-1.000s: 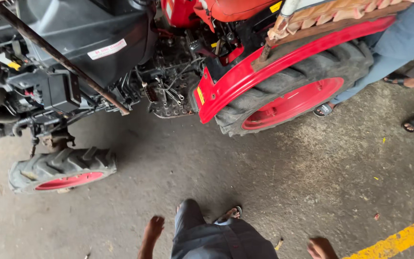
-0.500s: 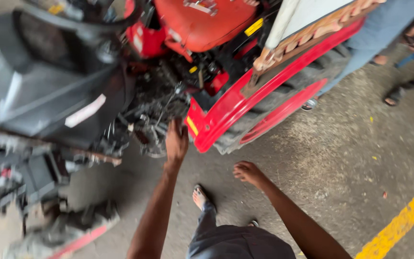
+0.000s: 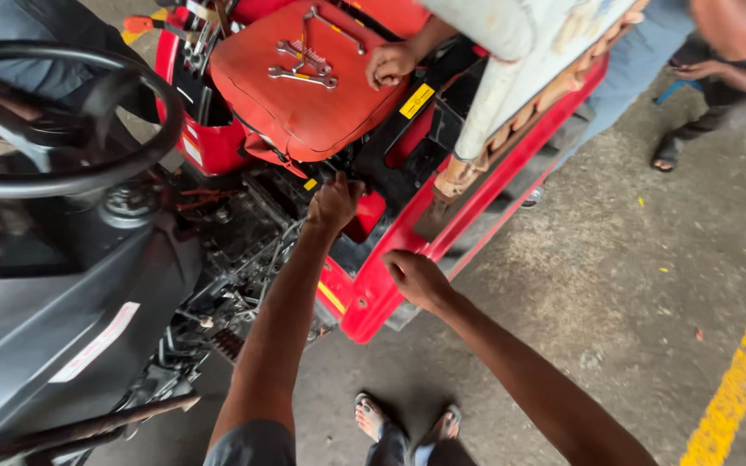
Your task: The person uses a hex key to tighten bolts on the footrest of a red tractor. They then move to the seat area to adjust a black plastic cover and tighten bolts using a wrench. The person works alongside another individual who also uses a wrench on the tractor.
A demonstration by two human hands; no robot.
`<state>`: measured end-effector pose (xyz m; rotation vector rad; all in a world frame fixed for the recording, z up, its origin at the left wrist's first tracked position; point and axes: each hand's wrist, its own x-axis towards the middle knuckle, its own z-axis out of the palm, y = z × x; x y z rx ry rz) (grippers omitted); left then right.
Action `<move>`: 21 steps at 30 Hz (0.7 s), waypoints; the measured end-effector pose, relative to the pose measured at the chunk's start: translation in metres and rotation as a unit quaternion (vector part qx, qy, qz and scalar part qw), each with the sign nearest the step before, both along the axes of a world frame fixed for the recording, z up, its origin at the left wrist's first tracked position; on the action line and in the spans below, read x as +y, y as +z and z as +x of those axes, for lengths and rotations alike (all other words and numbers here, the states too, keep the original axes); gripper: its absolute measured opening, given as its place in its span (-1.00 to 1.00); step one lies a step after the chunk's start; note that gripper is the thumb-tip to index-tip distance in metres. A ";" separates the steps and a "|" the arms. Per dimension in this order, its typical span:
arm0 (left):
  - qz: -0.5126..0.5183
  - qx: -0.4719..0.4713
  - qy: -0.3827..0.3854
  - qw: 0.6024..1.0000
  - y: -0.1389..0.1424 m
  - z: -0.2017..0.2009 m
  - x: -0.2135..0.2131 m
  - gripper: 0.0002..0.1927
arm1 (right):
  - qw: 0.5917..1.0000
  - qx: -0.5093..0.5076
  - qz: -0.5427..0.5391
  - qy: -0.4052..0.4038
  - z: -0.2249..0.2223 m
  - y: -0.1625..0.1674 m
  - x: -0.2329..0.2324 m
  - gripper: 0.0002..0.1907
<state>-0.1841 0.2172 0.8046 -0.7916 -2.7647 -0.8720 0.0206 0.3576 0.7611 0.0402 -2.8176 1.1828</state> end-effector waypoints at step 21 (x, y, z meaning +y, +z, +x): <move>-0.350 0.134 -0.053 0.926 -0.100 -0.044 0.036 -0.57 | 0.905 0.315 0.276 0.069 -0.078 -0.088 0.021 -0.81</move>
